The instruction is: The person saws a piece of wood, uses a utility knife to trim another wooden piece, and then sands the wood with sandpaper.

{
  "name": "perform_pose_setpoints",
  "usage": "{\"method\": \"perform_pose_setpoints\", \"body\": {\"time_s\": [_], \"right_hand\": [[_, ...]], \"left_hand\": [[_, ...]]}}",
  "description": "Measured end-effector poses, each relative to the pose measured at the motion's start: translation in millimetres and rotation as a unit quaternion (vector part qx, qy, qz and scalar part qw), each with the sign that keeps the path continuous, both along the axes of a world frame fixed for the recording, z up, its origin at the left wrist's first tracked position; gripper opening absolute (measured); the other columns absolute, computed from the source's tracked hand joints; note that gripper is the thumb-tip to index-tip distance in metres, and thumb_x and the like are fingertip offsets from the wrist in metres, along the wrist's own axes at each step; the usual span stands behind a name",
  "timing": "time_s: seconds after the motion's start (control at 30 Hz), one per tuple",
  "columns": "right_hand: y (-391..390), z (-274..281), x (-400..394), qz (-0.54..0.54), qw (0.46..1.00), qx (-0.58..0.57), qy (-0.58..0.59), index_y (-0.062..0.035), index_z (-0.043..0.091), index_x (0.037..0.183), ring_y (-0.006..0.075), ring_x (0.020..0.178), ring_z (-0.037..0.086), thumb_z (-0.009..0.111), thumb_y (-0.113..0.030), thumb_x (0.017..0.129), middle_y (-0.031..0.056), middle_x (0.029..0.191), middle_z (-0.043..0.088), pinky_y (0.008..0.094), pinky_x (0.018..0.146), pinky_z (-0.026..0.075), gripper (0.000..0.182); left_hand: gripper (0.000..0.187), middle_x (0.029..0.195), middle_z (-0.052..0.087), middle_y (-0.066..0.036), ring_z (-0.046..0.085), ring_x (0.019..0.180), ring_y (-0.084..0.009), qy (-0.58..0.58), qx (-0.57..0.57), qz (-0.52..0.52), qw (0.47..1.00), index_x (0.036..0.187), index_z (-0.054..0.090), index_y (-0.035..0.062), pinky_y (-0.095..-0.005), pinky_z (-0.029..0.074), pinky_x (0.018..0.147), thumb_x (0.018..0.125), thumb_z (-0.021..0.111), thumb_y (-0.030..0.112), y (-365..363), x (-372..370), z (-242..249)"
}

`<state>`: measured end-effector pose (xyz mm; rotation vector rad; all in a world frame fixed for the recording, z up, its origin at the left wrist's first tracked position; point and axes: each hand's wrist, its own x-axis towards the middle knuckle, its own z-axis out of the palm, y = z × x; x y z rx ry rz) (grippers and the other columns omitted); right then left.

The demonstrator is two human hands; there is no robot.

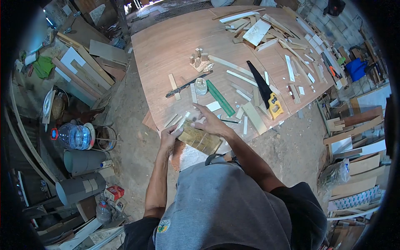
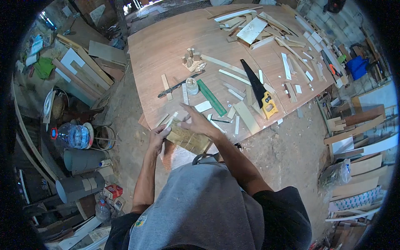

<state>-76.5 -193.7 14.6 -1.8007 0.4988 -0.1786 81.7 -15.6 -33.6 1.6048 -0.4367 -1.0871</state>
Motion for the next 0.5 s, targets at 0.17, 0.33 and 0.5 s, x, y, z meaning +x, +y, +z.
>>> {"method": "perform_pose_setpoints", "body": {"time_s": [0.17, 0.33, 0.5], "right_hand": [[-5, -65, -40, -0.096, 0.98, -0.164, 0.053, -0.0023, 0.041, 0.146, 0.0345, 0.117, 0.058, 0.077, -0.037, 0.082, 0.0275, 0.141, 0.045, 0.0402, 0.101, 0.046, 0.081], [12, -74, -58, -0.101, 0.969, 0.198, 0.105, -0.0013, 0.045, 0.141, 0.0213, 0.101, 0.064, 0.07, -0.028, 0.091, 0.013, 0.12, 0.063, 0.0353, 0.085, 0.054, 0.061], [20, -89, -51, -0.117, 0.956, 0.254, 0.086, -0.0028, 0.044, 0.141, 0.0164, 0.083, 0.066, 0.066, -0.022, 0.093, 0.0116, 0.11, 0.067, 0.0293, 0.066, 0.053, 0.056]], "left_hand": [[0.041, 0.114, 0.068, -0.014, 0.067, 0.105, -0.0238, 0.257, -0.067, 0.164, 0.95, 0.123, 0.059, -0.0041, -0.0384, 0.056, 0.092, 0.096, 0.063, 0.026, 30, -9, -36], [0.045, 0.121, 0.064, -0.016, 0.064, 0.111, -0.0294, 0.34, -0.083, 0.251, 0.902, 0.126, 0.056, -0.0039, -0.0396, 0.058, 0.094, 0.097, 0.061, 0.03, 45, -24, -80], [0.033, 0.12, 0.065, -0.012, 0.065, 0.107, -0.026, 0.35, -0.032, 0.278, 0.894, 0.124, 0.058, 0.0051, -0.0382, 0.058, 0.086, 0.098, 0.06, 0.025, 44, -37, -82]]}}
